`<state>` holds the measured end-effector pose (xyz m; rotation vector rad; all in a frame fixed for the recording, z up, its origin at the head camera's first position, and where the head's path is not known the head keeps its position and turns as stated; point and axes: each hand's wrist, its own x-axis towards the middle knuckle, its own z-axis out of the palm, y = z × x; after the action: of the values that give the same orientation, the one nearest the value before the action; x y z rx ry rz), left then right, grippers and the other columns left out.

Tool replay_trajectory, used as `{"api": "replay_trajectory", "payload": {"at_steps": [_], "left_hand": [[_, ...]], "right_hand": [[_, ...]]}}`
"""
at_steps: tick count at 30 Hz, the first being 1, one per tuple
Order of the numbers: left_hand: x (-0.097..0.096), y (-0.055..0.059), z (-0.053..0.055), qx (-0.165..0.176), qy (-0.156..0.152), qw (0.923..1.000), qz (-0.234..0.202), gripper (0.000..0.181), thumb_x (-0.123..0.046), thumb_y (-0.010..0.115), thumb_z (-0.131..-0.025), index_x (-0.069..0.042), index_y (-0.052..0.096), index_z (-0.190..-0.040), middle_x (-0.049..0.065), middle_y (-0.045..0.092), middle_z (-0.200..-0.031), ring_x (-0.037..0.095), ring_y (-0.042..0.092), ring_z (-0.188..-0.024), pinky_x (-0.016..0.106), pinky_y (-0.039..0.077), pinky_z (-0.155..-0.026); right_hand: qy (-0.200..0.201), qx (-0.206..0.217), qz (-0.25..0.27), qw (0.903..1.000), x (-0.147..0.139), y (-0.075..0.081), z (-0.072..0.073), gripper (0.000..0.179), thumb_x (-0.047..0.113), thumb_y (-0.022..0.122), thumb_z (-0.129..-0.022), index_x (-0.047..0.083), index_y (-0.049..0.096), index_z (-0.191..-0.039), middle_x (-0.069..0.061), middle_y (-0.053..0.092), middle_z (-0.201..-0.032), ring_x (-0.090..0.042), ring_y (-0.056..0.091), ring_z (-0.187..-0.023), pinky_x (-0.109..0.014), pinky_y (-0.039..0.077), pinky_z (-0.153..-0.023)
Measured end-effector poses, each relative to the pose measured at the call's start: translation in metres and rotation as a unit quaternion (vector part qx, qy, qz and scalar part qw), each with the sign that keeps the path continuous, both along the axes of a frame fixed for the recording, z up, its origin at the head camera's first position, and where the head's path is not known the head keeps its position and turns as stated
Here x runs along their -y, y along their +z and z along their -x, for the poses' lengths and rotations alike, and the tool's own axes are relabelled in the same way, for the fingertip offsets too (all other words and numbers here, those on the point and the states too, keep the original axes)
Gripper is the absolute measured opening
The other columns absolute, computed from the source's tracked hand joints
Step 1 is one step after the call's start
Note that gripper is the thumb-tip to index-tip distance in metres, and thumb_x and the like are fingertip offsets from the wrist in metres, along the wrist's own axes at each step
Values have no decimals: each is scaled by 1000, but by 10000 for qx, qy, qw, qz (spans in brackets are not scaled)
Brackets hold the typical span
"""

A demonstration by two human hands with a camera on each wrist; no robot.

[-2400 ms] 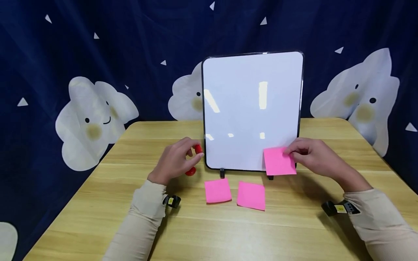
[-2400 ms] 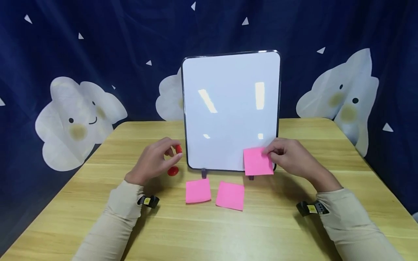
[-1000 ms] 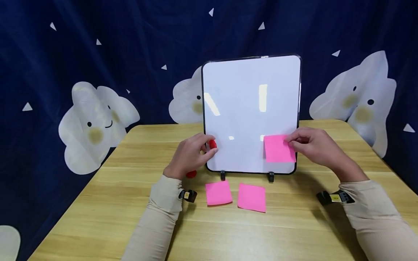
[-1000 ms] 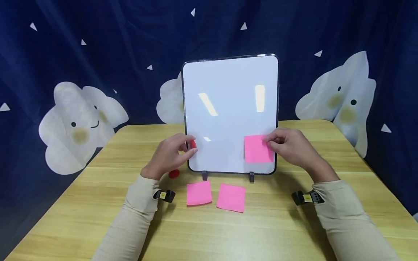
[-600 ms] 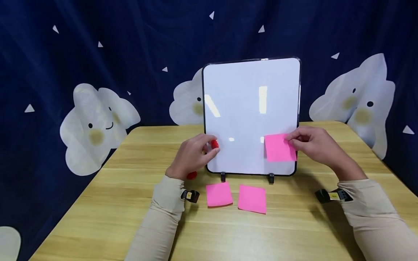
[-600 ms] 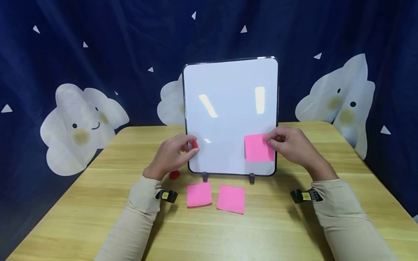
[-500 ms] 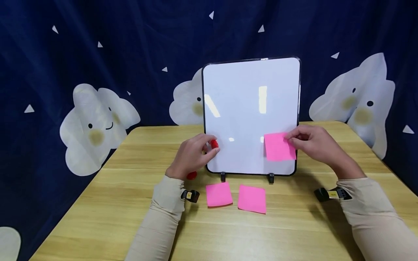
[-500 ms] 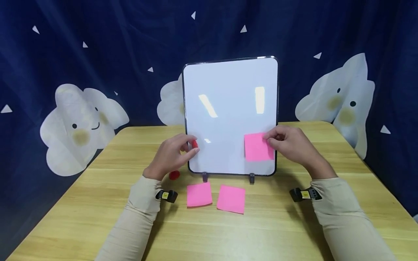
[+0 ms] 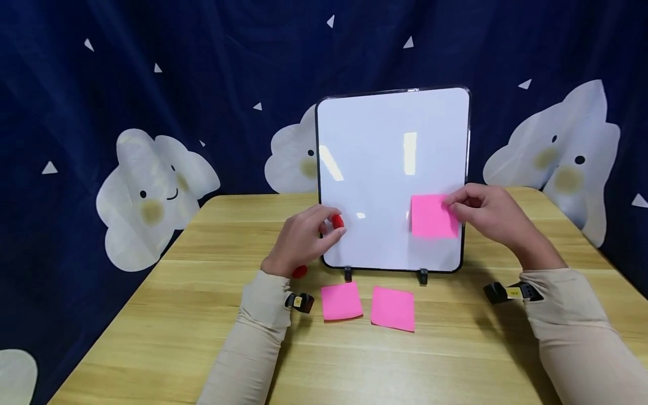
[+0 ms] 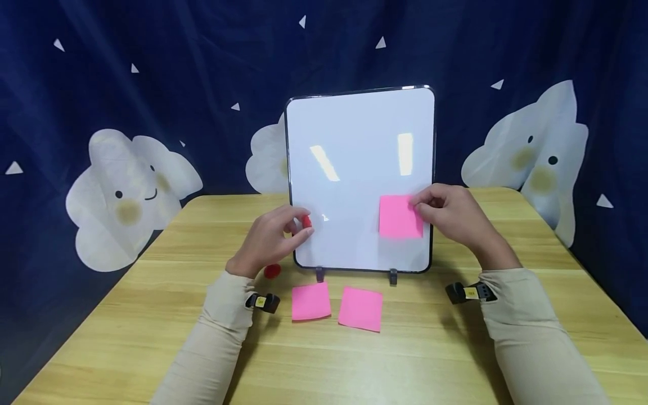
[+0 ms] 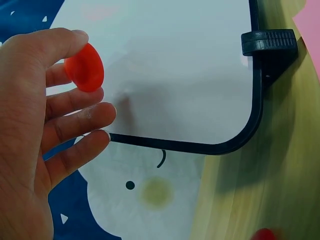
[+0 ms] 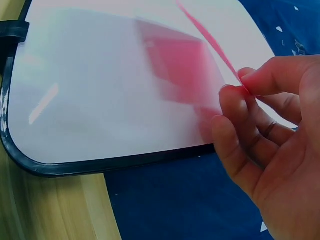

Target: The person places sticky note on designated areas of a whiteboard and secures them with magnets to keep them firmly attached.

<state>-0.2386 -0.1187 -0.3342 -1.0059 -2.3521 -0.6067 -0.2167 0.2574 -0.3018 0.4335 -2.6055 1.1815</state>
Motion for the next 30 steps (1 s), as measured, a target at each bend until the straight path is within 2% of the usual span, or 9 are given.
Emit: {"api": "replay_trajectory", "payload": {"at_steps": [8, 15, 23, 26, 30], "left_hand": [[-7, 3, 2, -22, -36, 10000, 40, 20, -26, 70, -93, -11, 68, -106, 0, 64, -92, 16, 62, -69, 23, 47, -60], [-9, 6, 1, -46, -45, 10000, 56, 23, -26, 69, -94, -11, 68, -110, -1, 65, -94, 14, 62, -70, 22, 48, -60], [-5, 5, -1, 23, -39, 10000, 28, 24, -26, 70, -93, -10, 68, -111, 0, 65, -92, 13, 60, -70, 22, 48, -61], [-7, 5, -1, 11, -55, 10000, 35, 23, -27, 70, -94, -11, 68, -110, -1, 65, -92, 13, 61, -71, 22, 48, -61], [-13, 7, 0, 4, -65, 10000, 60, 23, -27, 70, -94, -11, 68, -110, -1, 65, -94, 12, 61, -71, 22, 48, -62]], "right_hand": [[-330, -335, 139, 9988, -3, 0, -2, 16, 17, 66, -98, 7, 76, -106, -7, 65, -94, -20, 51, -69, -26, 43, -54], [-498, -738, 337, 9955, -1, -2, 4, 15, 15, 66, -97, 7, 76, -105, -4, 63, -89, -18, 44, -61, -26, 36, -48], [-510, -840, 495, 9939, 5, -1, 10, 17, 14, 65, -97, 7, 77, -106, -5, 65, -97, -14, 48, -66, -23, 37, -50], [-535, -869, 512, 9935, 3, 1, 11, 16, 13, 66, -96, 7, 77, -106, 3, 64, -95, -15, 48, -68, -22, 37, -51], [-629, -1049, 539, 9910, 1, 3, 11, 15, 10, 66, -95, 6, 78, -104, 7, 62, -94, -14, 48, -72, -20, 37, -52]]}}
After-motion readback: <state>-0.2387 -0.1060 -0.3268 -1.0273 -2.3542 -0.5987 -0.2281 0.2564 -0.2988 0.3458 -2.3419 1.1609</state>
